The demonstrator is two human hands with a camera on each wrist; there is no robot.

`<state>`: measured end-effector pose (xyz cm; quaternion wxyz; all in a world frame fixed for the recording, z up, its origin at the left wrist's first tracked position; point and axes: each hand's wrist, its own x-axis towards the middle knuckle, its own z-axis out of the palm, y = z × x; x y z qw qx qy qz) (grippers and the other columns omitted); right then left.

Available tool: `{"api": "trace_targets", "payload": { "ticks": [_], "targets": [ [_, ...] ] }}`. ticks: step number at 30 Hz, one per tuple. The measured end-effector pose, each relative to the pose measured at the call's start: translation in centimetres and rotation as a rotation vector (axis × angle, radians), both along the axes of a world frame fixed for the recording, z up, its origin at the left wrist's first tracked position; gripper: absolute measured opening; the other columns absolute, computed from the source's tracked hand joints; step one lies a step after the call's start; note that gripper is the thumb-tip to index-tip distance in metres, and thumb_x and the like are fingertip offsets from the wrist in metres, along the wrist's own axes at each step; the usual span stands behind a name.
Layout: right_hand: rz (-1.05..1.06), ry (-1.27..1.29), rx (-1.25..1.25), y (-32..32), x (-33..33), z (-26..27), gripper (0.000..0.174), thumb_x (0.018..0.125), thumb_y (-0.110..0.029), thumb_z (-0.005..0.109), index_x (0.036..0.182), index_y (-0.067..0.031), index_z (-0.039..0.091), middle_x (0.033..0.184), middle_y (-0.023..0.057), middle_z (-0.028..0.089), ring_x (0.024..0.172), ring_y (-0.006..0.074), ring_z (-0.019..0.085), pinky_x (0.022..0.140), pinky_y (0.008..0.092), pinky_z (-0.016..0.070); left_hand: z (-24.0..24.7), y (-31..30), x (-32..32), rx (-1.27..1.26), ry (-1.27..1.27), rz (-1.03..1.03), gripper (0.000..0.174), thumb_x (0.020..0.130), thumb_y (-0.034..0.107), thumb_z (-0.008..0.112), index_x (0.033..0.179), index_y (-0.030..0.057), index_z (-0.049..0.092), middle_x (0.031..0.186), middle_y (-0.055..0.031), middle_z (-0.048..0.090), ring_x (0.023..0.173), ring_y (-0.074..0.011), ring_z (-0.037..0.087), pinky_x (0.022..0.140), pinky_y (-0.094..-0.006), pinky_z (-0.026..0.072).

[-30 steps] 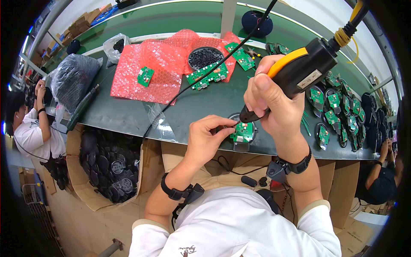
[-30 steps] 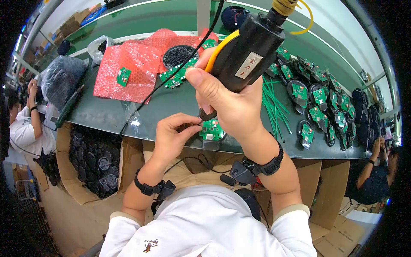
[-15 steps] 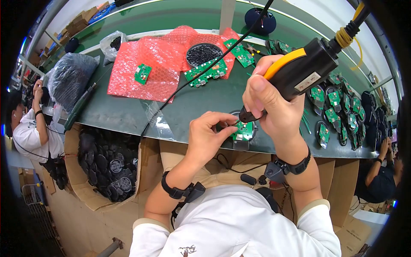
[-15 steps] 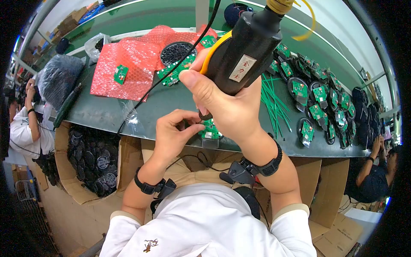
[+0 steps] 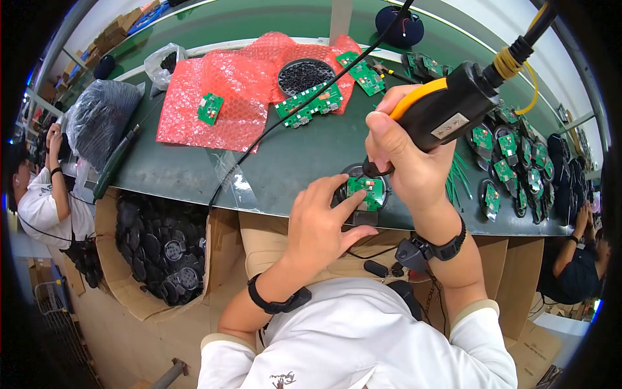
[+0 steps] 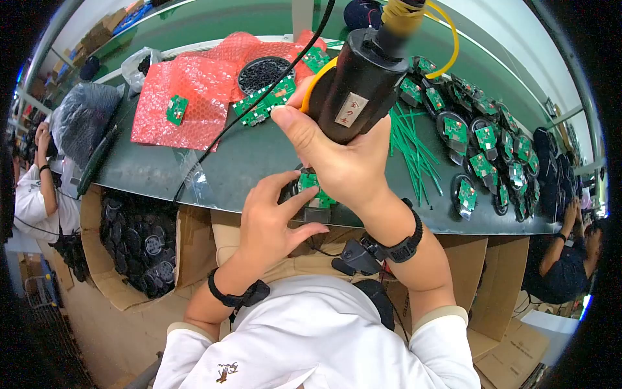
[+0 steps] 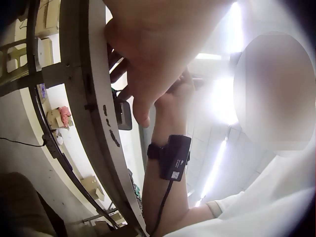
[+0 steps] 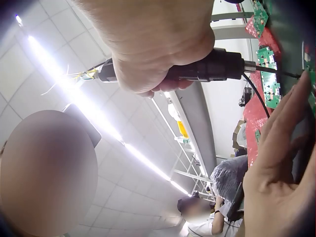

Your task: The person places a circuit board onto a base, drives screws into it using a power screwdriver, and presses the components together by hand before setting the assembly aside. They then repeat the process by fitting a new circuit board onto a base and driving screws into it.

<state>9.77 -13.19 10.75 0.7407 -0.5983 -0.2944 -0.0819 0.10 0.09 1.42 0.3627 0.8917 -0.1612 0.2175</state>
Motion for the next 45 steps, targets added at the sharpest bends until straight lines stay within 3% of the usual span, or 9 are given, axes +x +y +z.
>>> {"api": "trace_targets", "payload": {
  "ticks": [23, 32, 37, 45],
  "targets": [
    [-0.004, 0.018, -0.014, 0.1, 0.1, -0.5, 0.017, 0.098, -0.001, 0.070, 0.109, -0.0009, 0.057, 0.066, 0.0018, 0.054, 0.046, 0.0096, 0.047, 0.046, 0.0258, 0.0396, 0.0, -0.2, 0.0, 0.073, -0.004, 0.009, 0.058, 0.067, 0.041, 0.089, 0.113, 0.0078, 0.078, 0.134, -0.0110, 0.068, 0.117, -0.0338, 0.063, 0.094, -0.0476, 0.0506],
    [-0.013, -0.029, -0.022, 0.1, 0.2, -0.7, 0.019, 0.096, 0.002, 0.070, 0.108, -0.0007, 0.056, 0.072, 0.0027, 0.056, 0.046, 0.0087, 0.048, 0.045, 0.0256, 0.0399, -0.1, -0.2, 0.1, 0.059, 0.010, 0.014, 0.056, 0.067, 0.042, 0.089, 0.112, 0.0110, 0.078, 0.134, -0.0107, 0.067, 0.117, -0.0345, 0.062, 0.093, -0.0478, 0.0504],
    [-0.005, 0.068, -0.045, 0.1, -0.1, -0.7, 0.022, 0.094, 0.003, 0.072, 0.103, -0.0037, 0.053, 0.080, 0.0040, 0.055, 0.047, 0.0091, 0.049, 0.044, 0.0255, 0.0393, -0.2, -0.1, 0.2, 0.059, 0.016, 0.011, 0.054, 0.067, 0.042, 0.089, 0.110, 0.0111, 0.079, 0.132, -0.0108, 0.066, 0.116, -0.0349, 0.062, 0.092, -0.0480, 0.0495],
    [0.044, 0.052, -0.050, 0.1, 0.0, -1.1, 0.023, 0.094, 0.001, 0.074, 0.100, -0.0047, 0.052, 0.079, 0.0038, 0.056, 0.048, 0.0095, 0.050, 0.044, 0.0257, 0.0388, 0.0, 0.1, 0.1, 0.084, 0.002, -0.005, 0.058, 0.067, 0.040, 0.090, 0.114, 0.0097, 0.077, 0.134, -0.0124, 0.065, 0.119, -0.0335, 0.060, 0.088, -0.0455, 0.0482]
  ]
}}
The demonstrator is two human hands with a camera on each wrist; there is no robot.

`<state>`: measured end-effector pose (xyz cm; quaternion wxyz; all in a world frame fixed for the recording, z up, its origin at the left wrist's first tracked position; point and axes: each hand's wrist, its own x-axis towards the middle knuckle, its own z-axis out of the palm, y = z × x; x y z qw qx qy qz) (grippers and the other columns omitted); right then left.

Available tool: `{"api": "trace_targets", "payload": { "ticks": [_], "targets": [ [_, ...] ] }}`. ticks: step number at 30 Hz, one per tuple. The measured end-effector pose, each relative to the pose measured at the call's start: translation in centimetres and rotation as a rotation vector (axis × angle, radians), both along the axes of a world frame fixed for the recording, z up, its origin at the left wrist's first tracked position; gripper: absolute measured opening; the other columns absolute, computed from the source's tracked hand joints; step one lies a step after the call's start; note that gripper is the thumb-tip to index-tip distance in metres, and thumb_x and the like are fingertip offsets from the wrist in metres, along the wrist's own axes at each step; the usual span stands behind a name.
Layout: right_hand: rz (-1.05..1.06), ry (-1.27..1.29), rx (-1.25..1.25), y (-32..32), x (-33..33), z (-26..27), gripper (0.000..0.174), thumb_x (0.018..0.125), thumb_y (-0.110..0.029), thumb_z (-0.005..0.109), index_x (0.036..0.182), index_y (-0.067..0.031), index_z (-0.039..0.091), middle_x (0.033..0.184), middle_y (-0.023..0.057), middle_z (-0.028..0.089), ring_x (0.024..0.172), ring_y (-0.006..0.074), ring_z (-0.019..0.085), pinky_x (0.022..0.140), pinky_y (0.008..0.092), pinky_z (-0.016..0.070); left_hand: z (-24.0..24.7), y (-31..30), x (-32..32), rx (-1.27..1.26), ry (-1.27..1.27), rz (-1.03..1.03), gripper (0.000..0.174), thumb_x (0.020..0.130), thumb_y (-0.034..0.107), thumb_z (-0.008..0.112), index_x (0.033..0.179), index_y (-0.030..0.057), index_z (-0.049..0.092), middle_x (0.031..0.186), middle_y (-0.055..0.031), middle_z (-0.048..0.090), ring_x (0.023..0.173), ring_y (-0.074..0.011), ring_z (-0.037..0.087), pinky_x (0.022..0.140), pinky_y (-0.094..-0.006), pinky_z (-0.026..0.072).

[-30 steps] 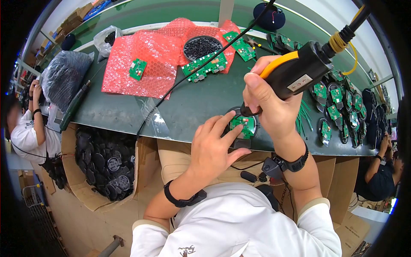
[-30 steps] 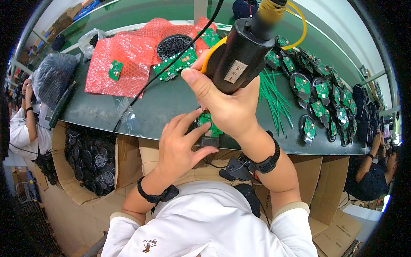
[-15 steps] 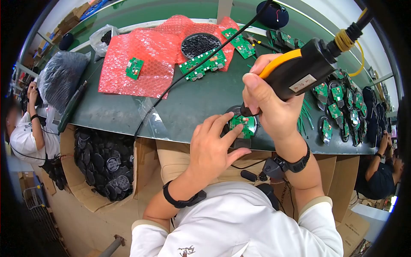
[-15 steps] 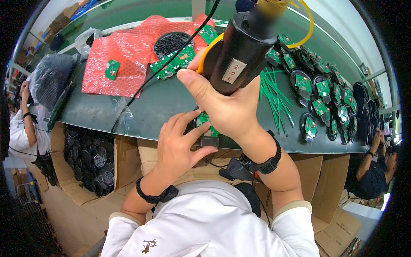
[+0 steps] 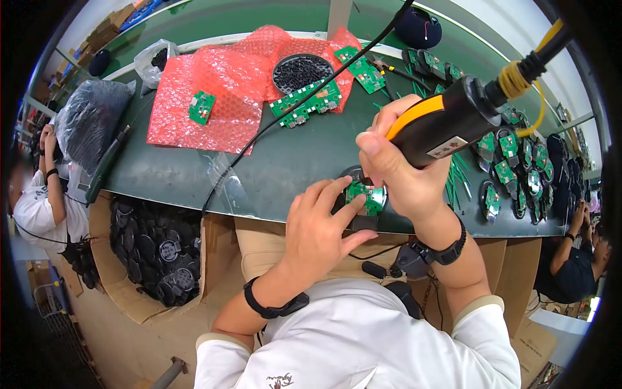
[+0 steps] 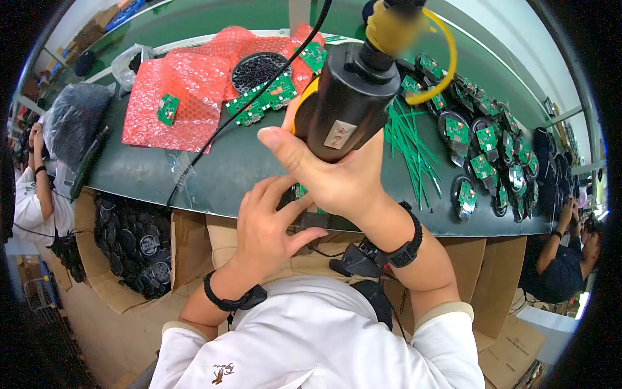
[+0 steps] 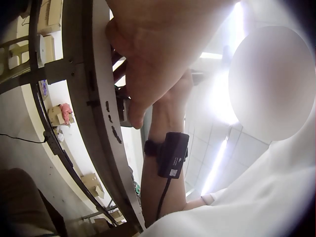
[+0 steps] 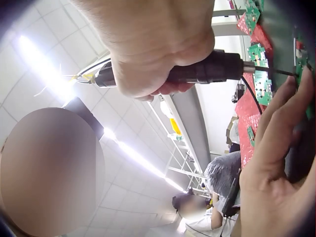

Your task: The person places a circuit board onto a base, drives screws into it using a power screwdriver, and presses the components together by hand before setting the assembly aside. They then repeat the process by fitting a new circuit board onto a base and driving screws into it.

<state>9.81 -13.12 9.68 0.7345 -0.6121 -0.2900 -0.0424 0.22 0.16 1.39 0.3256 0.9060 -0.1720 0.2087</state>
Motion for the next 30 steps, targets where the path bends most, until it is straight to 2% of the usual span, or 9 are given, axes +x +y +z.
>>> {"api": "trace_targets", "payload": {
  "ticks": [8, 12, 14, 16, 22, 24, 25, 27, 30],
  "targets": [
    [-0.006, -0.035, 0.007, 0.2, -0.2, -0.2, 0.023, 0.093, -0.001, 0.076, 0.101, -0.0034, 0.054, 0.077, 0.0033, 0.057, 0.049, 0.0097, 0.052, 0.045, 0.0248, 0.0406, 0.0, -0.3, -0.2, -0.017, -0.018, 0.033, 0.053, 0.066, 0.041, 0.090, 0.109, 0.0123, 0.079, 0.131, -0.0099, 0.066, 0.117, -0.0334, 0.061, 0.091, -0.0466, 0.0481],
    [-0.039, -0.018, -0.001, 0.4, 0.2, 0.3, 0.024, 0.093, -0.004, 0.078, 0.110, -0.0006, 0.061, 0.074, 0.0020, 0.060, 0.049, 0.0086, 0.053, 0.046, 0.0244, 0.0416, 0.1, -0.3, -0.3, -0.012, -0.017, 0.031, 0.054, 0.066, 0.041, 0.090, 0.111, 0.0123, 0.079, 0.132, -0.0098, 0.066, 0.117, -0.0332, 0.061, 0.092, -0.0460, 0.0485],
    [-0.021, 0.123, 0.001, 0.2, 0.4, 1.0, 0.026, 0.093, -0.005, 0.078, 0.112, -0.0001, 0.061, 0.070, 0.0015, 0.058, 0.049, 0.0096, 0.053, 0.046, 0.0256, 0.0422, -0.1, -0.3, -0.3, -0.011, -0.017, 0.039, 0.056, 0.066, 0.041, 0.090, 0.113, 0.0122, 0.078, 0.133, -0.0098, 0.066, 0.118, -0.0333, 0.061, 0.093, -0.0461, 0.0490],
    [-0.056, 0.049, 0.035, -0.2, 0.9, 2.4, 0.026, 0.096, -0.009, 0.075, 0.115, 0.0011, 0.061, 0.065, 0.0014, 0.055, 0.048, 0.0112, 0.051, 0.048, 0.0280, 0.0421, -0.2, -0.4, -0.4, -0.015, -0.025, 0.040, 0.058, 0.066, 0.041, 0.091, 0.114, 0.0122, 0.078, 0.133, -0.0099, 0.066, 0.118, -0.0334, 0.061, 0.093, -0.0463, 0.0491],
    [-0.214, -0.102, 0.048, -3.2, 2.9, 7.3, 0.024, 0.102, -0.012, 0.068, 0.120, 0.0012, 0.060, 0.074, 0.0008, 0.053, 0.060, 0.0100, 0.049, 0.059, 0.0279, 0.0412, -0.1, -0.1, -0.5, -0.021, -0.012, 0.019, 0.061, 0.061, 0.031, 0.094, 0.117, 0.0136, 0.076, 0.133, -0.0111, 0.066, 0.118, -0.0341, 0.061, 0.093, -0.0464, 0.0492],
    [-0.251, -0.195, -0.012, -4.4, 4.2, 7.6, 0.030, 0.102, -0.010, 0.068, 0.127, 0.0035, 0.059, 0.082, 0.0033, 0.060, 0.069, 0.0115, 0.056, 0.067, 0.0279, 0.0463, -0.3, -0.1, -0.4, -0.011, -0.013, 0.014, 0.061, 0.060, 0.026, 0.095, 0.117, 0.0139, 0.076, 0.132, -0.0115, 0.066, 0.119, -0.0344, 0.061, 0.092, -0.0462, 0.0493],
    [-0.253, -0.195, -0.011, -4.7, 4.5, 7.5, 0.030, 0.102, -0.010, 0.068, 0.127, 0.0035, 0.059, 0.082, 0.0033, 0.060, 0.069, 0.0115, 0.056, 0.067, 0.0279, 0.0463, -0.5, -0.1, -0.5, -0.023, -0.016, 0.010, 0.059, 0.060, 0.021, 0.095, 0.116, 0.0137, 0.076, 0.130, -0.0118, 0.066, 0.119, -0.0345, 0.061, 0.093, -0.0465, 0.0495],
    [-0.342, -0.229, -0.043, -5.3, 5.0, 7.3, 0.037, 0.103, -0.010, 0.067, 0.135, 0.0060, 0.056, 0.094, 0.0066, 0.065, 0.081, 0.0142, 0.062, 0.078, 0.0296, 0.0510, -1.0, 0.1, -0.5, -0.033, -0.020, 0.006, 0.057, 0.060, 0.017, 0.095, 0.114, 0.0135, 0.076, 0.128, -0.0122, 0.066, 0.119, -0.0346, 0.061, 0.094, -0.0467, 0.0498],
    [-0.253, -0.126, -0.035, -7.4, 5.1, 5.1, 0.041, 0.104, -0.010, 0.065, 0.140, 0.0067, 0.053, 0.103, 0.0084, 0.066, 0.088, 0.0162, 0.064, 0.085, 0.0315, 0.0530, -1.5, 0.5, -0.5, -0.106, -0.045, -0.016, 0.054, 0.062, 0.010, 0.092, 0.113, 0.0120, 0.076, 0.126, -0.0128, 0.066, 0.119, -0.0348, 0.062, 0.096, -0.0466, 0.0513]
  ]
}}
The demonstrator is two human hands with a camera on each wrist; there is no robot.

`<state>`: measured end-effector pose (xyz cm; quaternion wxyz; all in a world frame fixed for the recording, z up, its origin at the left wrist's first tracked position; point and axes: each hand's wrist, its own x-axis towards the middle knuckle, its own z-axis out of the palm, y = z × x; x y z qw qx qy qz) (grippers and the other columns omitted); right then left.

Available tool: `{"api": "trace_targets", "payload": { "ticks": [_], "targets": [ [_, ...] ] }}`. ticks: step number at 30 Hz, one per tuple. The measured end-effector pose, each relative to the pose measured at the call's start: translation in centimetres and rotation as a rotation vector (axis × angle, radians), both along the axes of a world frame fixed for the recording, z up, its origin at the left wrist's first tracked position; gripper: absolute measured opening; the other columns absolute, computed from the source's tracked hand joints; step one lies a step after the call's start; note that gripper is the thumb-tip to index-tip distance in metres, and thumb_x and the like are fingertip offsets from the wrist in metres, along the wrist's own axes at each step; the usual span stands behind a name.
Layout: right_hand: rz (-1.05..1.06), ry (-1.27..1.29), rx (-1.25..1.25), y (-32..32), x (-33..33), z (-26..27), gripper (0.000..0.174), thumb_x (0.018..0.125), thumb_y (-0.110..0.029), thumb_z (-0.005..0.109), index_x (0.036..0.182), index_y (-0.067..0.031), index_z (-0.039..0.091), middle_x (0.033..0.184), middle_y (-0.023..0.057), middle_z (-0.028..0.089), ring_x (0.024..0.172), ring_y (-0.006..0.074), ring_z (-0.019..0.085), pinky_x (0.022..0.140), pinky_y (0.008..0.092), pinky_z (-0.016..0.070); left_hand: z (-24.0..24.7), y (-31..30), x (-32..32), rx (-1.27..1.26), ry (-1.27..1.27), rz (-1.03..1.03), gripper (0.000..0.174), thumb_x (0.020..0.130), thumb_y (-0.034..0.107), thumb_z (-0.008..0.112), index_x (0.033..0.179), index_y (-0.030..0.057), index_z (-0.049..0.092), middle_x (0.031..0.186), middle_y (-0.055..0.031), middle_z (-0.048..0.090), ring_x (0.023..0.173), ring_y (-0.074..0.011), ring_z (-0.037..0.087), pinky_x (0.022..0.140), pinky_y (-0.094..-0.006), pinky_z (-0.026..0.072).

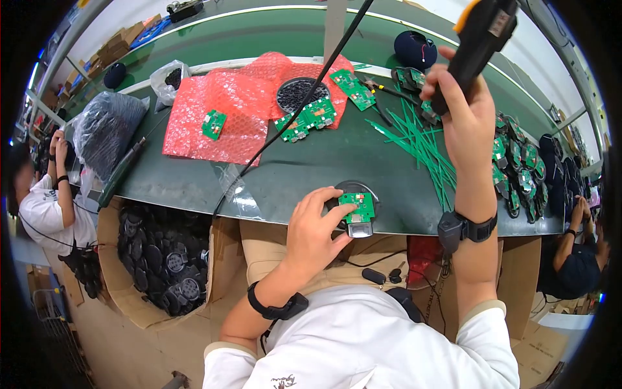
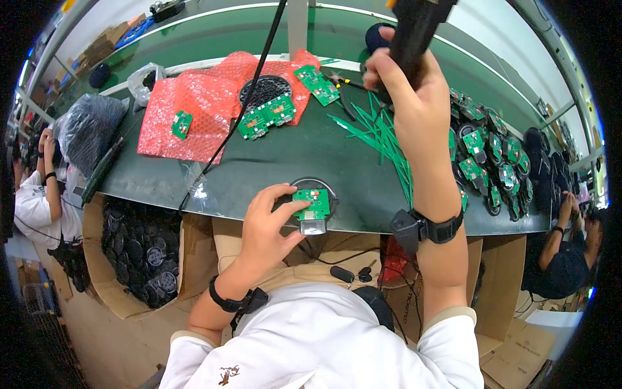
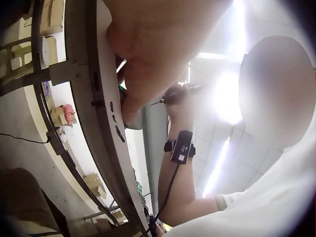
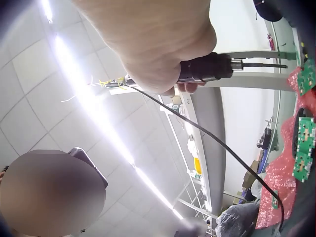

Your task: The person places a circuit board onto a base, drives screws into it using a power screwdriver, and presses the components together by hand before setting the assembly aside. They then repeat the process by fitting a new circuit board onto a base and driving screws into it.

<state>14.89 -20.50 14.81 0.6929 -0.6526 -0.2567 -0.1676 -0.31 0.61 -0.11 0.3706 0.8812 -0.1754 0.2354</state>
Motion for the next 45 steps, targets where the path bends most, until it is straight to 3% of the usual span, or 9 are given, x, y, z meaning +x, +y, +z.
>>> {"api": "trace_targets", "payload": {
  "ticks": [6, 10, 12, 19, 24, 34, 40, 42, 45],
  "targets": [
    [0.053, 0.087, 0.051, -2.6, -1.2, -0.9, 0.039, 0.102, -0.008, 0.064, 0.137, 0.0075, 0.056, 0.098, 0.0089, 0.069, 0.087, 0.0163, 0.067, 0.085, 0.0323, 0.0546, -0.1, 0.3, -0.6, -0.031, 0.000, -0.028, 0.053, 0.060, 0.005, 0.090, 0.111, 0.0094, 0.075, 0.128, -0.0150, 0.066, 0.118, -0.0365, 0.066, 0.095, -0.0446, 0.0566],
    [0.076, -0.025, -0.232, -3.8, -0.6, 3.2, 0.053, 0.095, -0.011, 0.072, 0.142, 0.0080, 0.055, 0.102, 0.0112, 0.074, 0.089, 0.0169, 0.069, 0.088, 0.0316, 0.0557, -0.4, 0.3, -0.9, 0.011, 0.007, -0.014, 0.059, 0.061, 0.004, 0.090, 0.117, 0.0066, 0.073, 0.130, -0.0158, 0.066, 0.118, -0.0357, 0.068, 0.094, -0.0435, 0.0574],
    [0.113, -0.020, -0.477, -3.5, -0.4, 4.6, 0.067, 0.097, -0.015, 0.065, 0.153, 0.0124, 0.040, 0.101, 0.0101, 0.070, 0.094, 0.0180, 0.065, 0.090, 0.0339, 0.0520, -0.3, 0.4, -1.0, 0.019, 0.026, -0.007, 0.062, 0.061, 0.004, 0.090, 0.120, 0.0057, 0.072, 0.131, -0.0158, 0.066, 0.118, -0.0352, 0.068, 0.094, -0.0429, 0.0573],
    [0.596, 0.063, 0.163, 0.1, 0.6, 5.6, 0.046, 0.103, -0.022, 0.057, 0.142, -0.0027, 0.044, 0.082, -0.0013, 0.047, 0.076, 0.0133, 0.054, 0.078, 0.0275, 0.0452, 0.1, 0.5, -1.0, 0.038, 0.051, -0.012, 0.067, 0.061, 0.004, 0.089, 0.125, 0.0022, 0.069, 0.135, -0.0158, 0.064, 0.119, -0.0352, 0.066, 0.095, -0.0439, 0.0557],
    [0.899, 0.067, 0.013, -0.6, 1.8, 4.3, 0.031, 0.104, -0.018, 0.054, 0.130, -0.0031, 0.047, 0.080, -0.0040, 0.048, 0.066, 0.0034, 0.046, 0.066, 0.0239, 0.0365, -0.6, 1.0, -0.9, 0.057, -0.017, -0.016, 0.065, 0.061, 0.005, 0.089, 0.123, 0.0020, 0.070, 0.136, -0.0150, 0.066, 0.119, -0.0339, 0.068, 0.095, -0.0428, 0.0570],
    [0.636, 0.072, 0.065, -1.5, 1.1, 3.3, 0.036, 0.106, -0.021, 0.051, 0.133, 0.0019, 0.050, 0.085, 0.0003, 0.048, 0.074, 0.0096, 0.047, 0.072, 0.0282, 0.0389, -0.8, 1.3, -0.4, -0.082, -0.032, -0.005, 0.057, 0.066, 0.011, 0.091, 0.117, 0.0016, 0.070, 0.129, -0.0162, 0.072, 0.108, -0.0358, 0.073, 0.089, -0.0409, 0.0597],
    [0.315, 0.095, 0.079, -1.3, -0.1, 1.3, 0.041, 0.105, -0.018, 0.059, 0.138, 0.0050, 0.053, 0.101, 0.0056, 0.064, 0.088, 0.0154, 0.059, 0.085, 0.0307, 0.0473, -0.6, 1.4, -0.2, -0.112, -0.047, 0.000, 0.053, 0.072, 0.016, 0.090, 0.117, -0.0001, 0.069, 0.127, -0.0174, 0.073, 0.107, -0.0367, 0.073, 0.089, -0.0407, 0.0599],
    [-0.039, 0.118, -0.094, -0.6, -1.3, 0.2, 0.051, 0.095, -0.014, 0.074, 0.139, 0.0070, 0.057, 0.104, 0.0104, 0.075, 0.095, 0.0160, 0.069, 0.089, 0.0306, 0.0548, -0.4, 1.3, -0.2, -0.115, -0.043, 0.005, 0.052, 0.074, 0.017, 0.089, 0.118, -0.0004, 0.069, 0.127, -0.0178, 0.073, 0.107, -0.0369, 0.073, 0.089, -0.0406, 0.0600],
    [-0.070, 0.204, -0.413, -2.2, -2.6, -6.0, 0.057, 0.092, -0.012, 0.078, 0.141, 0.0052, 0.055, 0.130, 0.0133, 0.068, 0.110, 0.0161, 0.066, 0.094, 0.0319, 0.0531, 0.0, 1.1, 0.2, -0.165, -0.032, 0.023, 0.047, 0.078, 0.018, 0.086, 0.118, 0.0002, 0.070, 0.124, -0.0180, 0.073, 0.105, -0.0365, 0.073, 0.087, -0.0399, 0.0599]
  ]
}}
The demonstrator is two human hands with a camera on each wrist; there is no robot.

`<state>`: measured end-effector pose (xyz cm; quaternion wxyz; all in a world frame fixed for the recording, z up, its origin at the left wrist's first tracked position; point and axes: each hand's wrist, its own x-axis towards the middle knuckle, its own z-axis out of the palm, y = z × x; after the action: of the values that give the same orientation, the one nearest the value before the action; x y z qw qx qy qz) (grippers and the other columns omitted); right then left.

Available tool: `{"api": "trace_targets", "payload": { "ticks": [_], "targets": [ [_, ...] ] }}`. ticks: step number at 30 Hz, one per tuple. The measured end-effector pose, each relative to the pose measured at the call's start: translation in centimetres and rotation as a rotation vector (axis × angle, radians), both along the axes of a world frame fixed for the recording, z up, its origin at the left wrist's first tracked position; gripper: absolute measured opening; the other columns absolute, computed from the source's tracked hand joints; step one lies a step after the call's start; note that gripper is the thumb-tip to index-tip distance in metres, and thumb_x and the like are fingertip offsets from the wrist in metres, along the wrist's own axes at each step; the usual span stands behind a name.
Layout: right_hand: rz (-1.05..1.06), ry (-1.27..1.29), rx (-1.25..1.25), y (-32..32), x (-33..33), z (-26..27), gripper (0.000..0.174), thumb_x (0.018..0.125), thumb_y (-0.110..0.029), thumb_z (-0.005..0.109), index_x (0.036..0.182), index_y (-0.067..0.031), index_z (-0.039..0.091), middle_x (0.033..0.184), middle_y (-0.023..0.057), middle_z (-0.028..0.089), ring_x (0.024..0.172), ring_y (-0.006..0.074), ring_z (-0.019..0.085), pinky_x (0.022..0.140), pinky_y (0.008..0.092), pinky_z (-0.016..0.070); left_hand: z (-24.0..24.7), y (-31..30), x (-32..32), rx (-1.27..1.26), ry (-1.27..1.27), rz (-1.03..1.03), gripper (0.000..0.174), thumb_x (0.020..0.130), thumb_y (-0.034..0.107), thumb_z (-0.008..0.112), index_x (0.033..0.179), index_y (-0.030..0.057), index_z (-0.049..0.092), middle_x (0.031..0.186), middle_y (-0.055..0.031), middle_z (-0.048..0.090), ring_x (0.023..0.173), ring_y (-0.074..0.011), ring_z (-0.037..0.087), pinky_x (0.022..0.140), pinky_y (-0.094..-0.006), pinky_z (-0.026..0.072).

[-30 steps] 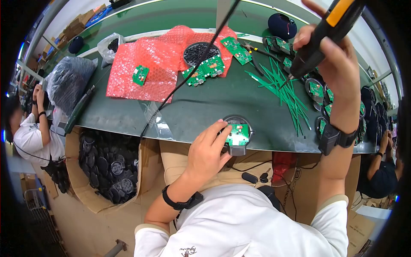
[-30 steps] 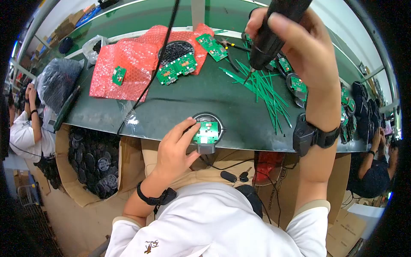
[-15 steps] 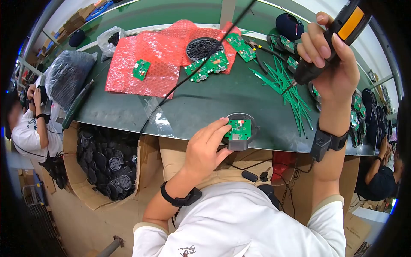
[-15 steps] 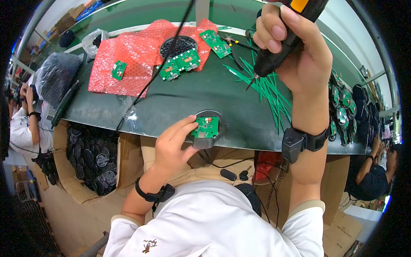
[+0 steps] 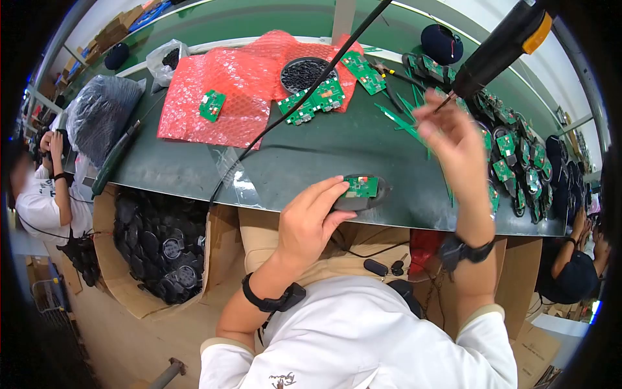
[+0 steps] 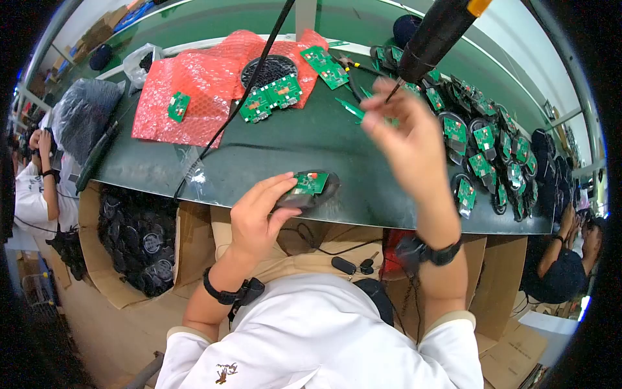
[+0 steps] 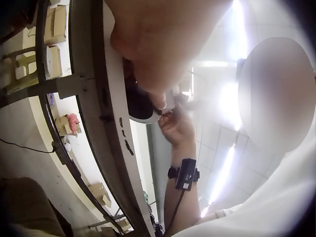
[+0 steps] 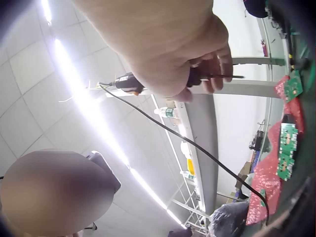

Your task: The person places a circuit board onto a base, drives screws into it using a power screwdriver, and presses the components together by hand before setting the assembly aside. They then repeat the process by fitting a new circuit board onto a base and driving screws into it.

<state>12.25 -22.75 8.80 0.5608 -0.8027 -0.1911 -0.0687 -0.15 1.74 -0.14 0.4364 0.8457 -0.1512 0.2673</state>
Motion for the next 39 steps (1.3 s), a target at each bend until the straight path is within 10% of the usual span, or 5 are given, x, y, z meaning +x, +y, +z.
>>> {"api": "trace_targets", "payload": {
  "ticks": [4, 10, 20, 36, 39],
  "targets": [
    [0.217, 0.193, -0.010, 1.4, -5.7, -3.1, 0.074, 0.082, -0.006, 0.085, 0.150, -0.0084, 0.055, 0.130, 0.0092, 0.070, 0.124, 0.0195, 0.064, 0.097, 0.0368, 0.0539, 1.2, -0.2, 0.9, -0.086, -0.010, 0.029, 0.040, 0.076, 0.018, 0.087, 0.111, 0.0042, 0.073, 0.108, -0.0114, 0.073, 0.091, -0.0323, 0.072, 0.076, -0.0397, 0.0582],
    [0.165, 0.007, 0.086, 2.0, -7.4, -5.0, 0.029, 0.079, 0.008, 0.079, 0.106, -0.0011, 0.078, 0.108, 0.0120, 0.072, 0.096, 0.0215, 0.073, 0.082, 0.0323, 0.0602, 3.3, -1.1, 0.6, -0.141, -0.014, -0.031, 0.036, 0.077, 0.019, 0.086, 0.107, 0.0035, 0.074, 0.098, -0.0098, 0.072, 0.083, -0.0294, 0.069, 0.070, -0.0380, 0.0557],
    [0.181, -0.059, 0.039, 1.8, -7.7, -4.9, 0.031, 0.077, 0.008, 0.079, 0.106, -0.0025, 0.078, 0.106, 0.0126, 0.073, 0.095, 0.0226, 0.072, 0.083, 0.0321, 0.0588, 3.8, -1.2, -0.3, -0.130, -0.038, -0.015, 0.039, 0.073, 0.020, 0.089, 0.106, 0.0027, 0.075, 0.094, -0.0113, 0.071, 0.082, -0.0291, 0.069, 0.070, -0.0379, 0.0558],
    [-0.069, -0.354, -0.099, -2.5, -9.7, -4.4, 0.027, 0.069, 0.011, 0.083, 0.088, -0.0045, 0.073, 0.098, 0.0105, 0.072, 0.088, 0.0242, 0.072, 0.076, 0.0335, 0.0584, 3.4, -1.5, 0.8, -0.008, -0.040, -0.176, 0.052, 0.071, 0.028, 0.092, 0.113, 0.0024, 0.076, 0.119, -0.0163, 0.073, 0.104, -0.0342, 0.070, 0.091, -0.0411, 0.0570],
    [-0.289, -0.408, -0.148, -7.1, -9.4, -3.5, 0.025, 0.069, 0.011, 0.082, 0.088, -0.0037, 0.073, 0.098, 0.0102, 0.072, 0.087, 0.0243, 0.072, 0.076, 0.0337, 0.0583, 2.8, -0.6, 1.6, 0.059, 0.038, -0.020, 0.041, 0.076, 0.003, 0.085, 0.116, 0.0041, 0.075, 0.110, -0.0165, 0.070, 0.100, -0.0352, 0.067, 0.088, -0.0429, 0.0550]
  ]
}}
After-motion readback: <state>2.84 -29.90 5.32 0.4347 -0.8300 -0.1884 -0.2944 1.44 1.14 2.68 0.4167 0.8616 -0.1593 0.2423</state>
